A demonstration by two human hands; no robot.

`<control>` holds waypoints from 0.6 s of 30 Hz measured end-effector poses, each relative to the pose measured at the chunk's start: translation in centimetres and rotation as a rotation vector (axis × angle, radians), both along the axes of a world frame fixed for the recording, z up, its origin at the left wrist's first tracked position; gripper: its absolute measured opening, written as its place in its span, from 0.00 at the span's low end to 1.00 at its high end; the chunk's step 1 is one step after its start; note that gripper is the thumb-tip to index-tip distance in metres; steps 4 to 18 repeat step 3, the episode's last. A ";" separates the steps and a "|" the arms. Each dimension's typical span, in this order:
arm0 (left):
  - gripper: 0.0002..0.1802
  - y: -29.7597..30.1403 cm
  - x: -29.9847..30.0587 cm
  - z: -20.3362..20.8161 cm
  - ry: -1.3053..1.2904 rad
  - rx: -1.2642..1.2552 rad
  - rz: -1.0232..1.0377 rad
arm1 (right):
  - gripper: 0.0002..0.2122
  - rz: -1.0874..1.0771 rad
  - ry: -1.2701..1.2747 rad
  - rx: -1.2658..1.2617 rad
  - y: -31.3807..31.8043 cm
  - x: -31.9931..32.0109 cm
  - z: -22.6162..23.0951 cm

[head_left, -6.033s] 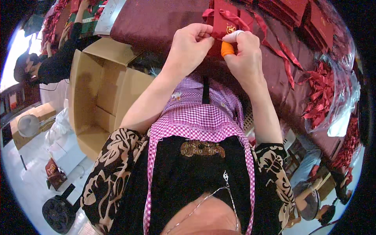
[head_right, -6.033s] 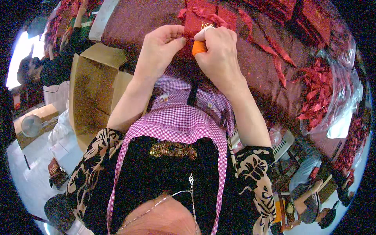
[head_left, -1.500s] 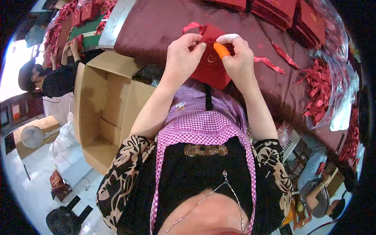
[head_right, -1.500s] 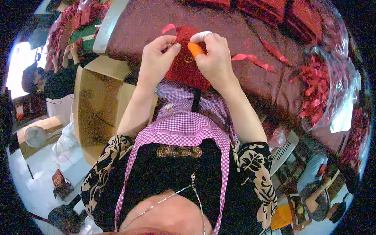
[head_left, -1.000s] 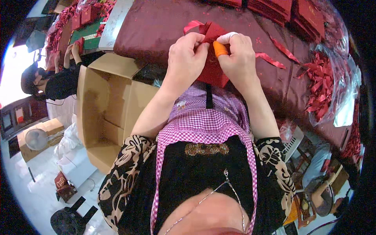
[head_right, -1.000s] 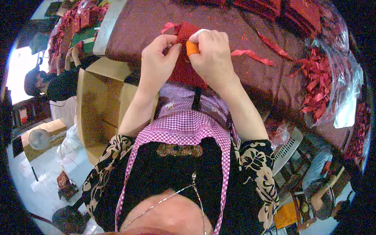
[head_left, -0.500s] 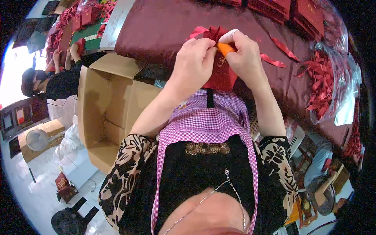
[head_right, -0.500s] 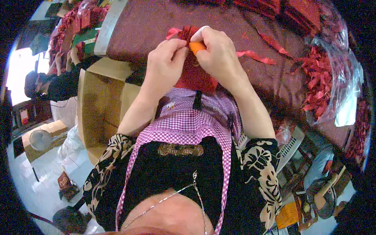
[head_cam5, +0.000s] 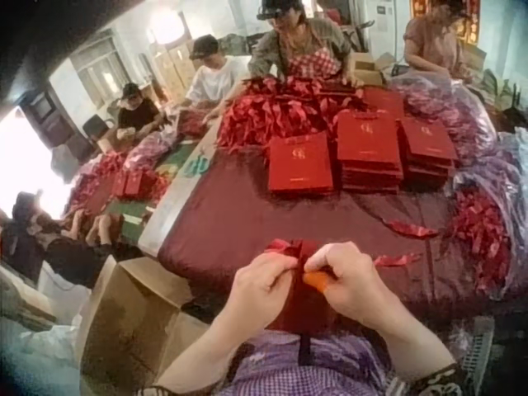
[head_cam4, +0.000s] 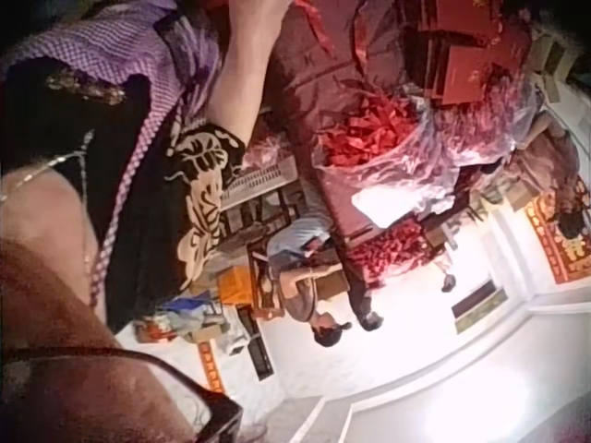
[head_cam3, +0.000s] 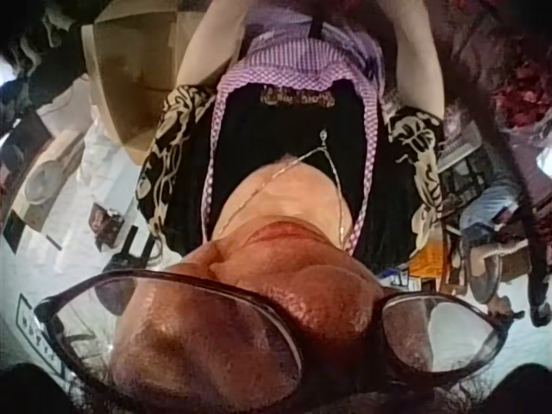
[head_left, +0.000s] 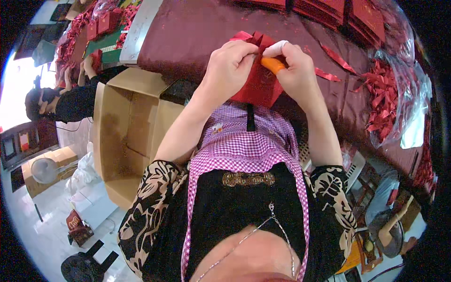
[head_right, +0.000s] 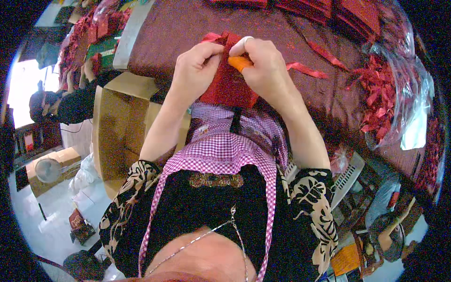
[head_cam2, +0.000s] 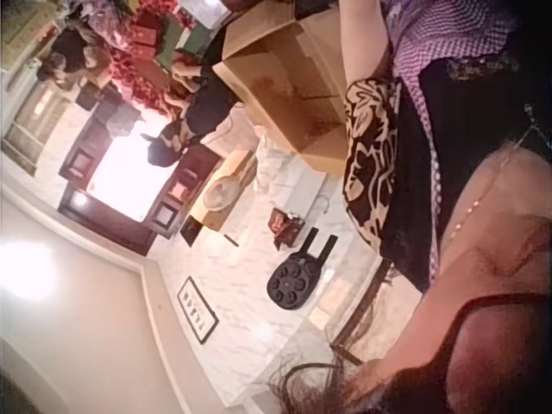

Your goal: The person attaches ribbons to red gift envelopes, folds their flaps, and stacks them on the table by hand.

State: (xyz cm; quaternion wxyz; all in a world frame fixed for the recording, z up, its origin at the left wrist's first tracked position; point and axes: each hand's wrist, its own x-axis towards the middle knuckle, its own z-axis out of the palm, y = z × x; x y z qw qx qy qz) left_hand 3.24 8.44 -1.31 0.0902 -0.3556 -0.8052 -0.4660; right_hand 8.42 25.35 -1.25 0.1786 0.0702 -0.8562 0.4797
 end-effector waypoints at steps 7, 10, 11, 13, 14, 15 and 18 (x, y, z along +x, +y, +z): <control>0.11 -0.1 0.0 0.7 0.004 -0.079 0.013 | 0.07 0.165 0.029 0.071 0.6 -0.3 2.0; 0.11 -0.1 0.0 0.7 0.004 -0.079 0.013 | 0.07 0.165 0.029 0.071 0.6 -0.3 2.0; 0.11 -0.1 0.0 0.7 0.004 -0.079 0.013 | 0.07 0.165 0.029 0.071 0.6 -0.3 2.0; 0.11 -0.1 0.0 0.7 0.004 -0.079 0.013 | 0.07 0.165 0.029 0.071 0.6 -0.3 2.0; 0.11 -0.1 0.0 0.7 0.004 -0.079 0.013 | 0.07 0.165 0.029 0.071 0.6 -0.3 2.0; 0.11 -0.1 0.0 0.7 0.004 -0.079 0.013 | 0.07 0.165 0.029 0.071 0.6 -0.3 2.0; 0.11 -0.1 0.0 0.7 0.004 -0.079 0.013 | 0.07 0.165 0.029 0.071 0.6 -0.3 2.0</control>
